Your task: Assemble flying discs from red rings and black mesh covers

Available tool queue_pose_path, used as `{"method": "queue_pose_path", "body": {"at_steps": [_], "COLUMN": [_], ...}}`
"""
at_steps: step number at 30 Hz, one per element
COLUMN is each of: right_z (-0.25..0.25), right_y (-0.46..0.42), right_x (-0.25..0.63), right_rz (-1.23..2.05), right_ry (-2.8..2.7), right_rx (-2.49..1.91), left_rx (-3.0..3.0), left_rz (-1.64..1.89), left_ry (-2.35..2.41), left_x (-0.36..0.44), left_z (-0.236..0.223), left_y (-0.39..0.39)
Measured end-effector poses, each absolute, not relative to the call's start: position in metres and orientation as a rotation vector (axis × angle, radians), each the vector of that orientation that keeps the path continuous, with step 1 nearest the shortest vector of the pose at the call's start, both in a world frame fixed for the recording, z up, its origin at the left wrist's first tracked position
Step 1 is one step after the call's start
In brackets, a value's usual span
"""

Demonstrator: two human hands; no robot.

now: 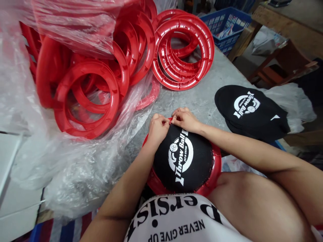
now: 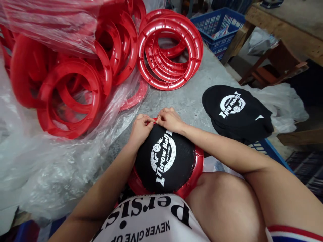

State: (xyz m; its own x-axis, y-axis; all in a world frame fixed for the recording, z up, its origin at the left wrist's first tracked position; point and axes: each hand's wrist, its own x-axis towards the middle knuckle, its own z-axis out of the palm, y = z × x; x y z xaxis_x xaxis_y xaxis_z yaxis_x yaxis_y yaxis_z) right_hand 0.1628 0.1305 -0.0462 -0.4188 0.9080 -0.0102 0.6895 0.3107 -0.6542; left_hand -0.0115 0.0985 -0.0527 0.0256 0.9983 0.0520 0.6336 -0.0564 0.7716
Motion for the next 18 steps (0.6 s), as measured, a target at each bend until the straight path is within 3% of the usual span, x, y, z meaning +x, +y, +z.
{"method": "queue_pose_path", "body": {"at_steps": [7,11,18], "right_z": [-0.039,-0.026,-0.011], "right_y": [0.137,0.134,0.125], "right_x": [0.174,0.182,0.213], "right_rz": [0.875,0.727,0.532], "right_ry": [-2.450,-2.537,-2.435], "right_rx": [-1.382,-1.554,-1.912], "left_rx": [1.684,1.633,2.378], "left_rz": [0.904,0.744,0.289], "left_ry": [1.599,1.495,1.712], "left_x": [-0.012,-0.015,-0.003], "left_z": [-0.054,-0.032,0.006], "left_y": [0.105,0.119,0.079]}}
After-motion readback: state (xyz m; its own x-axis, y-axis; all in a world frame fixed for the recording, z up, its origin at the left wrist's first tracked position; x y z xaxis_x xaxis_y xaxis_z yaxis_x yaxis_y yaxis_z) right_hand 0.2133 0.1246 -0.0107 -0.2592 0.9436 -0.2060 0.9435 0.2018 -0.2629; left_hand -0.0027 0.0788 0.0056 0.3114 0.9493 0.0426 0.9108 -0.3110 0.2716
